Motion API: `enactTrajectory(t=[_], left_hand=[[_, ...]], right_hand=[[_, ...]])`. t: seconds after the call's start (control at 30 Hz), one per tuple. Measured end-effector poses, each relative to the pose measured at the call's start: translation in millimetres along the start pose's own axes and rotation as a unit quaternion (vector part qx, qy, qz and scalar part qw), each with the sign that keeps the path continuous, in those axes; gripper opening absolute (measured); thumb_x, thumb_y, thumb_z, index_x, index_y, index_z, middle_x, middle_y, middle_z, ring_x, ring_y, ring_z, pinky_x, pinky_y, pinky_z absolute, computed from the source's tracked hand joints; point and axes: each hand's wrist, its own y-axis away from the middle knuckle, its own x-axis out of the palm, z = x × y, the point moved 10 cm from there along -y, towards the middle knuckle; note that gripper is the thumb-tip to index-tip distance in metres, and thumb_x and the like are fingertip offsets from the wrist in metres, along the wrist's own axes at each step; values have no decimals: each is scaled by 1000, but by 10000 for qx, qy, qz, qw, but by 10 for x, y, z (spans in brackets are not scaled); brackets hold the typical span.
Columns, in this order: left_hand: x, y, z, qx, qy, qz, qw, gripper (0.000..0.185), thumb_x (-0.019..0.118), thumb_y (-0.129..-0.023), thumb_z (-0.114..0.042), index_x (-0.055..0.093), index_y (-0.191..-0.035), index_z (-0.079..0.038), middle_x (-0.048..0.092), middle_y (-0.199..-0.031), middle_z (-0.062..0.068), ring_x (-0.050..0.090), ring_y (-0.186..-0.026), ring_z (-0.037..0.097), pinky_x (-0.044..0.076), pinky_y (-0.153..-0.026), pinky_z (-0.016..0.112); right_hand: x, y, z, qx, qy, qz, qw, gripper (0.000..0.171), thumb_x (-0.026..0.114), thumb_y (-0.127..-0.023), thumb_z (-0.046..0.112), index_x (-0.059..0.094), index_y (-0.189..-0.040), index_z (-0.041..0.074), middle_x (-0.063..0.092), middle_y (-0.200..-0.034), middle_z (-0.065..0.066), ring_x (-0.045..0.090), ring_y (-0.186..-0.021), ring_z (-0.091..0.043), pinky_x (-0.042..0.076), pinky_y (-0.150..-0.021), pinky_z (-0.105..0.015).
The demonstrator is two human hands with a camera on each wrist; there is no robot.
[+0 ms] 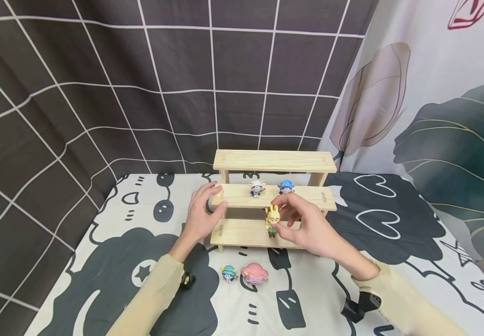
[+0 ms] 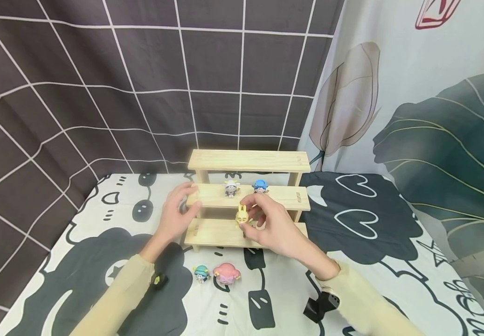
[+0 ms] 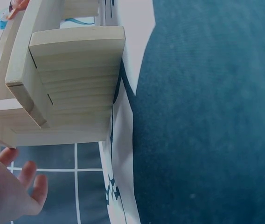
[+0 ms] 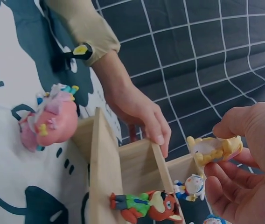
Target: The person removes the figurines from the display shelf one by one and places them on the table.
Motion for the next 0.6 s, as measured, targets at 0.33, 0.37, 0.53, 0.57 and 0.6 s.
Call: enactTrajectory(t=[0.33,0.37,0.53,0.57,0.6], left_hand=[[-11,-7,-14,35,-12,-35,10000,41,70,-89,-20,66,-126,-3,52,-143,16,47,-126,36,37,-103,54],[-12,-6,-15,34,-19,-36,10000,41,70,-89,-20,66,-126,-3,52,-143,16,47,-126,36,37,-103,54],[-13,-4,-22,52,-9,-38,10000,41,69,-89,-20,66,-125,-2,52,-143,17,47,-125,37,37,-103,55],[-12,-4,-24,63,-10,-40,10000,41,69,-89,-20,66,-125,-2,52,-143,17,47,-125,37,37,-102,55],[-9,-3,-24,68,-5,-38,10000,41,69,-89,-20,66,-125,-1,52,-142,17,47,-125,37,37,-102,55]], right_hand=[[81,209,-33,119,5,11,9999,46,79,-74,-11,61,-114,3,65,-101,-1,62,-84,-14,54,-63,-27],[89,226,-38,149,9,13,9999,46,79,-74,-11,61,-114,3,65,-102,-2,62,-84,-14,54,-63,-27],[110,308,-73,303,-39,2,9995,47,80,-73,-11,62,-114,3,64,-104,-2,63,-84,-16,54,-63,-28],[114,324,-78,308,-63,-4,9995,47,80,-73,-12,62,-113,3,64,-104,-2,63,-84,-16,54,-63,-28],[118,340,-81,299,-92,-13,9995,46,80,-73,-12,62,-113,3,64,-104,-2,63,-84,-15,54,-62,-28]])
